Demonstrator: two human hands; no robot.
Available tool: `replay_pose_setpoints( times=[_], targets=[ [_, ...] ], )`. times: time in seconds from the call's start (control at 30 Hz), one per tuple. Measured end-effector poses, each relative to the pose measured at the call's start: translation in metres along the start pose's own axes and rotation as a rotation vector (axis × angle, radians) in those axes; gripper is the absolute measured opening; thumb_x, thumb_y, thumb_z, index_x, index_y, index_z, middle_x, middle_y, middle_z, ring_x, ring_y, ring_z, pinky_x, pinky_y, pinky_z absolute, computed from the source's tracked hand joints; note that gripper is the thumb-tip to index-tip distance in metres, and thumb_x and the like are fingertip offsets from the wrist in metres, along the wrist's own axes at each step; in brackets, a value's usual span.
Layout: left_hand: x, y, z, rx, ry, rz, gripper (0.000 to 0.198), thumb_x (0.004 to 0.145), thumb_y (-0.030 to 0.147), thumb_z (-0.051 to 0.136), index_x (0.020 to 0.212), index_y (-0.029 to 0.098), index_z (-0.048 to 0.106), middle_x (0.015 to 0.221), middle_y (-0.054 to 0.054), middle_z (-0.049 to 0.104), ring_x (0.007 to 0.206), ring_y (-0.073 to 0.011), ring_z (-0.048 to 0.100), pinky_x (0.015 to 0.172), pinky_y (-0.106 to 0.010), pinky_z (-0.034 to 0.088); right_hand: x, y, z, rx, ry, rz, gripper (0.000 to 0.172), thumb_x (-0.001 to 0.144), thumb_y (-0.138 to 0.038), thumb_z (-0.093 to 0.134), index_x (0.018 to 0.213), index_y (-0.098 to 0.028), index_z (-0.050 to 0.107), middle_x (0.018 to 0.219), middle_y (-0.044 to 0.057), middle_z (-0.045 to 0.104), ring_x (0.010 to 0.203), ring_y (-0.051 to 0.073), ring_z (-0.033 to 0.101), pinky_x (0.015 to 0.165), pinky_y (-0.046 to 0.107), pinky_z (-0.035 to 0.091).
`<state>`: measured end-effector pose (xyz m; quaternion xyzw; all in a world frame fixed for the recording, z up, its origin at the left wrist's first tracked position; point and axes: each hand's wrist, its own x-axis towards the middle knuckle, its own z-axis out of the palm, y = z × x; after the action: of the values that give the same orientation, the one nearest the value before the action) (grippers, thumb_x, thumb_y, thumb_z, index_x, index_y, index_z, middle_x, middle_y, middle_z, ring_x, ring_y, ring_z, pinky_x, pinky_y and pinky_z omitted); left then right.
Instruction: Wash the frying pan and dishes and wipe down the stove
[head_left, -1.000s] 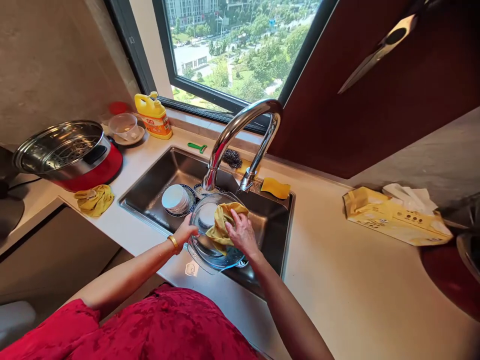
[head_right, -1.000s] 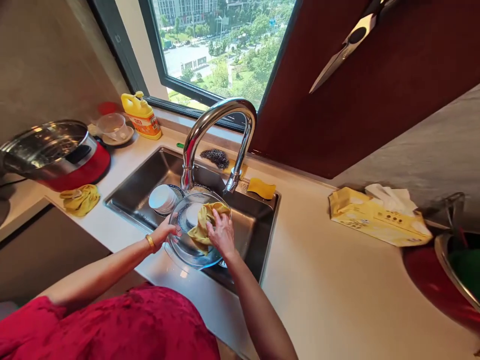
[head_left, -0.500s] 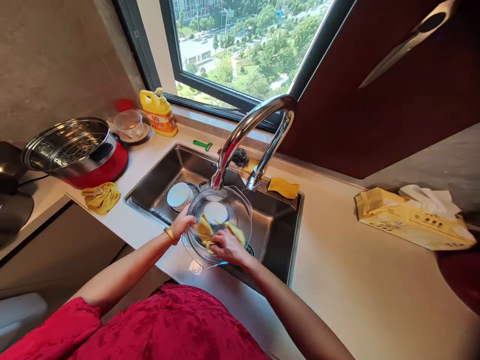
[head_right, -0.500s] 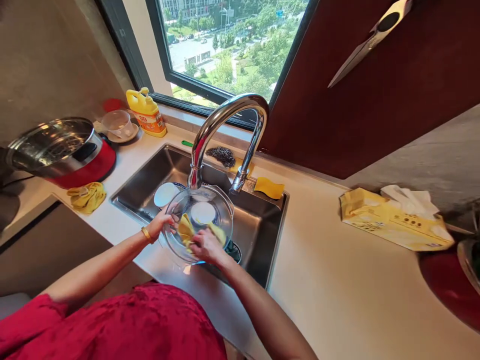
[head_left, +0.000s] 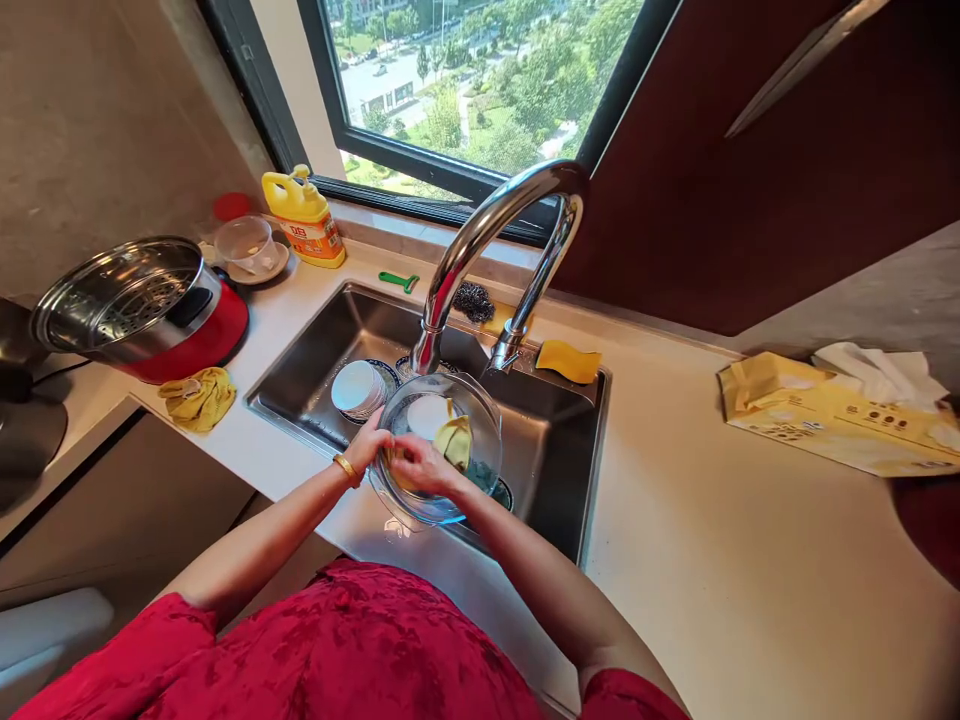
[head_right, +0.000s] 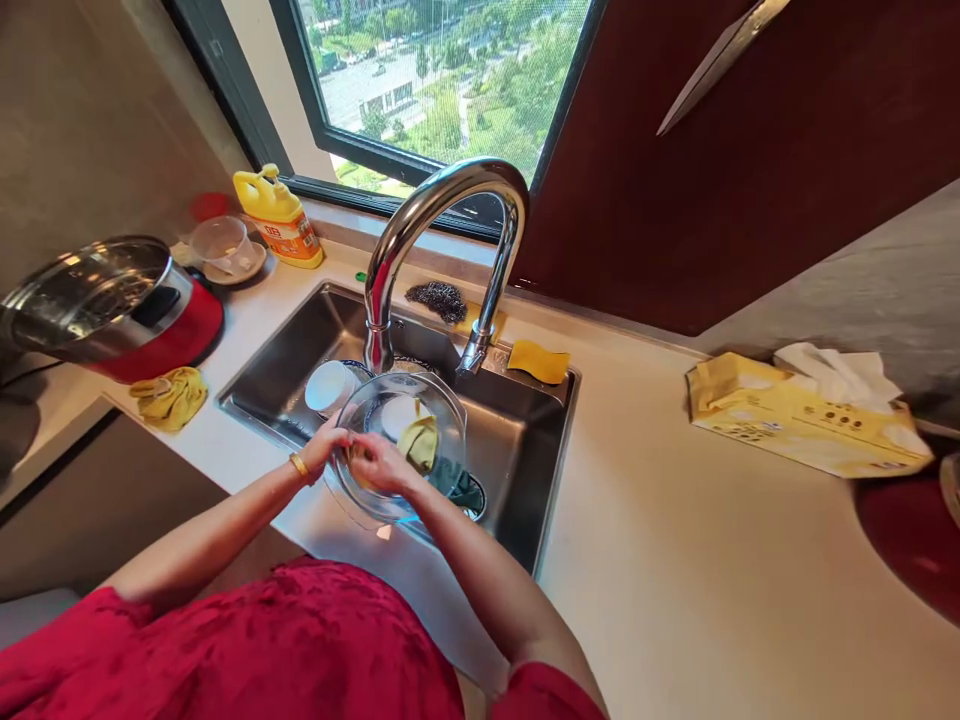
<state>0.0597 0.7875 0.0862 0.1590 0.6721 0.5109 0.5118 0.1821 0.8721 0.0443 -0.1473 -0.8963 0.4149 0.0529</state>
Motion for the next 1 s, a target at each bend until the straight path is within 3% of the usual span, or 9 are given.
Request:
replay_pose_setpoints(
  times=[0.07, 0.17, 0.33, 0.47, 0.63, 0.73, 0.83, 0.9, 1.0],
  targets=[
    [0.001, 0.002, -0.010, 0.007, 0.014, -0.012, 0.087, 0.054, 0.015, 0.047, 0.138, 0.020, 0.028, 0.072, 0.001, 0.053, 0.059, -0.0137, 0.056, 0.048, -0.020, 0.044, -0.022, 0.005, -0.003, -0.025, -0.186, -0.028, 0.022, 0.072, -0.012, 0.053, 0.082, -0.024, 0.068, 0.074, -0.005, 0.063, 0.068, 0.011, 0.056, 0.064, 0.020, 0.043],
    [-0.001, 0.006, -0.020, 0.046, -0.034, -0.040, 0.090, 0.055, 0.015, 0.049, 0.141, 0.024, 0.024, 0.069, 0.002, 0.051, 0.057, -0.0147, 0.058, 0.046, -0.021, 0.043, -0.042, 0.020, -0.025, -0.153, -0.177, 0.075, 0.015, 0.063, -0.008, 0.059, 0.057, -0.021, 0.065, 0.060, -0.001, 0.058, 0.063, 0.014, 0.053, 0.060, 0.023, 0.041],
    [-0.006, 0.015, -0.025, 0.094, -0.053, -0.082, 0.090, 0.054, 0.013, 0.048, 0.141, 0.026, 0.027, 0.069, 0.001, 0.053, 0.054, -0.0154, 0.059, 0.044, -0.021, 0.044, -0.040, 0.045, -0.089, -0.396, 0.139, 0.316, 0.028, 0.076, -0.006, 0.042, 0.078, -0.015, 0.068, 0.090, 0.015, 0.058, 0.084, 0.025, 0.052, 0.074, 0.035, 0.040],
    [-0.019, 0.015, -0.037, 0.016, -0.053, -0.148, 0.089, 0.056, 0.015, 0.050, 0.140, 0.027, 0.025, 0.073, -0.001, 0.057, 0.058, -0.0176, 0.063, 0.047, -0.025, 0.049, -0.052, 0.063, -0.135, -0.513, 0.481, 0.411, 0.032, 0.080, -0.012, 0.037, 0.093, -0.014, 0.067, 0.091, 0.014, 0.052, 0.089, 0.026, 0.048, 0.080, 0.038, 0.040],
    [-0.045, 0.010, -0.045, -0.169, -0.057, -0.211, 0.090, 0.058, 0.016, 0.048, 0.141, 0.023, 0.017, 0.068, -0.001, 0.058, 0.060, -0.0215, 0.064, 0.050, -0.032, 0.052, -0.054, 0.052, -0.138, -0.361, 0.714, 0.279, 0.030, 0.080, -0.016, 0.038, 0.088, -0.015, 0.067, 0.085, 0.010, 0.052, 0.083, 0.021, 0.051, 0.077, 0.035, 0.044],
    [-0.058, 0.014, -0.037, -0.135, -0.041, -0.203, 0.089, 0.058, 0.016, 0.049, 0.141, 0.023, 0.019, 0.066, 0.000, 0.058, 0.059, -0.0212, 0.064, 0.048, -0.030, 0.051, -0.026, 0.019, -0.118, -0.357, 0.585, -0.034, 0.029, 0.085, -0.019, 0.039, 0.096, -0.017, 0.065, 0.098, 0.010, 0.054, 0.092, 0.021, 0.050, 0.083, 0.034, 0.043],
    [-0.067, 0.023, -0.027, -0.035, -0.007, -0.156, 0.086, 0.057, 0.015, 0.052, 0.139, 0.026, 0.027, 0.066, 0.000, 0.057, 0.053, -0.0186, 0.062, 0.044, -0.024, 0.047, 0.006, -0.009, -0.097, -0.504, 0.202, -0.279, 0.026, 0.088, -0.023, 0.041, 0.101, -0.021, 0.064, 0.105, 0.008, 0.057, 0.097, 0.021, 0.047, 0.087, 0.034, 0.038],
    [-0.071, 0.028, -0.026, 0.004, 0.030, -0.143, 0.085, 0.057, 0.014, 0.052, 0.138, 0.027, 0.030, 0.064, 0.000, 0.056, 0.050, -0.0178, 0.061, 0.041, -0.021, 0.043, 0.016, -0.014, -0.087, -0.619, 0.005, -0.321, 0.023, 0.088, -0.025, 0.044, 0.100, -0.023, 0.064, 0.105, 0.008, 0.058, 0.099, 0.023, 0.046, 0.087, 0.036, 0.035],
    [-0.074, 0.028, -0.032, -0.005, 0.108, -0.156, 0.085, 0.057, 0.014, 0.050, 0.138, 0.026, 0.029, 0.059, 0.001, 0.054, 0.048, -0.0181, 0.059, 0.040, -0.021, 0.042, 0.006, -0.007, -0.075, -0.701, -0.115, -0.256, 0.020, 0.086, -0.024, 0.047, 0.093, -0.022, 0.066, 0.096, 0.009, 0.060, 0.098, 0.024, 0.046, 0.084, 0.039, 0.032]
  ],
)
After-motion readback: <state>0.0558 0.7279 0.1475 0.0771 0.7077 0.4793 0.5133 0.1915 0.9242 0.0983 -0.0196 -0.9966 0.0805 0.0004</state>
